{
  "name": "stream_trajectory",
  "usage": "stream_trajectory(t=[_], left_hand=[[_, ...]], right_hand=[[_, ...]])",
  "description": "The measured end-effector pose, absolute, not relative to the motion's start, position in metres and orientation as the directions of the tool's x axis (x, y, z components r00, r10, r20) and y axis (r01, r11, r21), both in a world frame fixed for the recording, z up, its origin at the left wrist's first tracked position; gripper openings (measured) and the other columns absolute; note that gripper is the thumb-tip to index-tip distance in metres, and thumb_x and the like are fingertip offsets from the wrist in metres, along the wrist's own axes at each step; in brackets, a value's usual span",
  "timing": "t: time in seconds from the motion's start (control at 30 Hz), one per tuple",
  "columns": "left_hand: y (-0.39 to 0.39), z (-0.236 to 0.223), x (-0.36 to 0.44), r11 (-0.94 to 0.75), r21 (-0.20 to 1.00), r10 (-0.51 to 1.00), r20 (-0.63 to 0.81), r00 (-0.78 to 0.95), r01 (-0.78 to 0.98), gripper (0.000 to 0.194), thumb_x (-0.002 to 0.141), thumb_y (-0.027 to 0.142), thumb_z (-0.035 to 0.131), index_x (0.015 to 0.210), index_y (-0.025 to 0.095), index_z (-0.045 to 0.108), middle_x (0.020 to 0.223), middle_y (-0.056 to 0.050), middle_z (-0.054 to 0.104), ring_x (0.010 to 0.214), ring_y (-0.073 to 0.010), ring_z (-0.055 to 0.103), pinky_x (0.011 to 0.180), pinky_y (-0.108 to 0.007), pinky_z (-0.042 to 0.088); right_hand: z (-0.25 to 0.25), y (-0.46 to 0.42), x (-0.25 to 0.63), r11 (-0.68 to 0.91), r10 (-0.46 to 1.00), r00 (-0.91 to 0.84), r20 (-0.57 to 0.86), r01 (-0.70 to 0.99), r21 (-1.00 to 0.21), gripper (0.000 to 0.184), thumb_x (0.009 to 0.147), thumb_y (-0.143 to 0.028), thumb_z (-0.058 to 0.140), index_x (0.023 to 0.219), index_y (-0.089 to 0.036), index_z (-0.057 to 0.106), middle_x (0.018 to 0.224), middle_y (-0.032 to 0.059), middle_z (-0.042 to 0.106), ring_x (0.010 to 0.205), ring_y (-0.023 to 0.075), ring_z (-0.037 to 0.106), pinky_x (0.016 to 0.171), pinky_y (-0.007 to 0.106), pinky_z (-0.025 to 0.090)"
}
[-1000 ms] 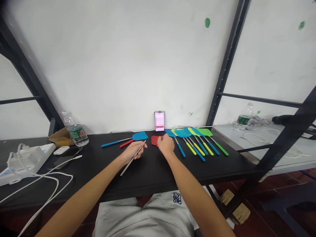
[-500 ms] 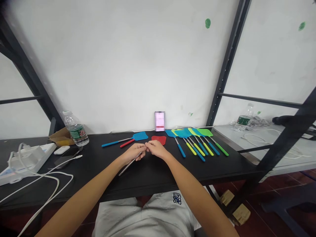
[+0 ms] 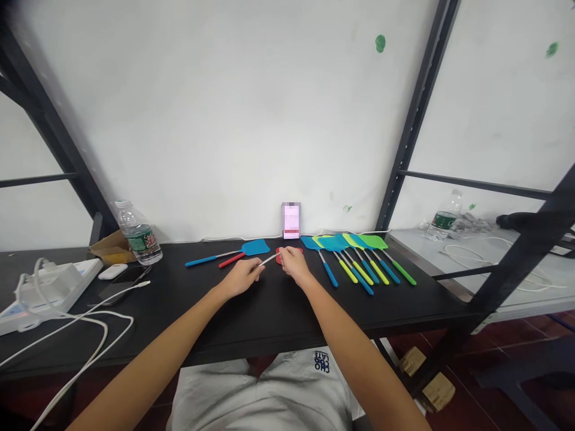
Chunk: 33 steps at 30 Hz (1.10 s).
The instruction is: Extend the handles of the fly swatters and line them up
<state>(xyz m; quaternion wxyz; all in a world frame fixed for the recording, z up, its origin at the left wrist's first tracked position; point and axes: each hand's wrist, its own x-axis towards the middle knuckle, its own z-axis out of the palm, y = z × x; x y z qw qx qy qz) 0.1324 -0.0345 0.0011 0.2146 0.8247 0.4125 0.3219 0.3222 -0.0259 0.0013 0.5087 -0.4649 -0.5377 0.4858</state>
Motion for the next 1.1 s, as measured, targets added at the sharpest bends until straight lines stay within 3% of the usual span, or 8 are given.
stream_trajectory(t=[0.1,0.33,0.6,0.73,0.9,1.1], left_hand=[[-0.034,-0.001,0.133,-0.596,0.602,0.799,0.384,0.462,0.531,0.031,0.090,0.041,0.046,0.068,0.020,0.052,0.058,0.000,0.057,0.055,-0.0138,0.049,0.058,-0.024,0.033],[-0.036,0.000,0.138,-0.633,0.560,0.772,0.403,0.492,0.534,0.028,0.093,0.036,0.042,0.075,0.019,0.055,0.064,0.000,0.056,0.060,-0.0144,0.049,0.060,-0.025,0.032],[-0.038,0.009,0.138,-0.571,0.645,0.803,0.313,0.506,0.508,0.037,0.092,0.042,0.038,0.069,0.018,0.054,0.063,0.001,0.052,0.062,-0.0137,0.047,0.061,-0.024,0.034],[-0.039,0.011,0.137,-0.460,0.754,0.836,0.189,0.514,0.470,0.052,0.089,0.059,0.037,0.061,0.017,0.051,0.053,0.002,0.043,0.051,-0.0110,0.039,0.050,-0.023,0.029],[-0.041,0.015,0.133,-0.155,0.908,0.828,-0.095,0.553,0.388,0.058,0.080,0.075,0.040,0.060,0.020,0.043,0.041,0.008,0.022,0.035,-0.0069,0.018,0.038,-0.022,0.011],[-0.043,0.025,0.127,0.065,0.943,0.721,-0.270,0.638,0.325,0.060,0.074,0.079,0.045,0.058,0.021,0.041,0.046,0.009,0.015,0.036,-0.0050,0.011,0.038,-0.021,0.003]], right_hand=[[-0.001,-0.028,0.316,0.034,0.992,-0.118,0.036,-0.018,-0.999,0.035,0.081,-0.049,0.055,0.067,-0.018,0.045,0.053,-0.0042,0.042,0.038,0.0050,0.032,0.036,0.018,0.016],[-0.005,-0.026,0.317,0.143,0.982,-0.117,0.150,-0.070,-0.987,0.039,0.081,-0.042,0.057,0.057,-0.020,0.036,0.042,-0.0085,0.026,0.035,0.0036,0.019,0.036,0.021,0.011],[0.003,-0.032,0.316,0.155,0.968,-0.176,0.181,-0.152,-0.976,0.038,0.080,-0.034,0.056,0.056,-0.022,0.028,0.040,-0.0103,0.021,0.036,0.0034,0.014,0.038,0.022,0.008],[0.001,-0.032,0.315,0.172,0.952,-0.226,0.207,-0.167,-0.971,0.038,0.080,-0.035,0.056,0.057,-0.022,0.029,0.042,-0.0103,0.021,0.036,0.0035,0.015,0.038,0.021,0.010],[-0.002,-0.031,0.315,0.174,0.933,-0.286,0.217,-0.170,-0.970,0.040,0.081,-0.039,0.058,0.058,-0.022,0.029,0.045,-0.0105,0.020,0.036,0.0037,0.017,0.038,0.021,0.012],[-0.002,-0.031,0.315,0.204,0.909,-0.331,0.254,-0.180,-0.962,0.041,0.082,-0.040,0.057,0.057,-0.022,0.030,0.044,-0.0103,0.020,0.036,0.0038,0.017,0.038,0.021,0.012]])
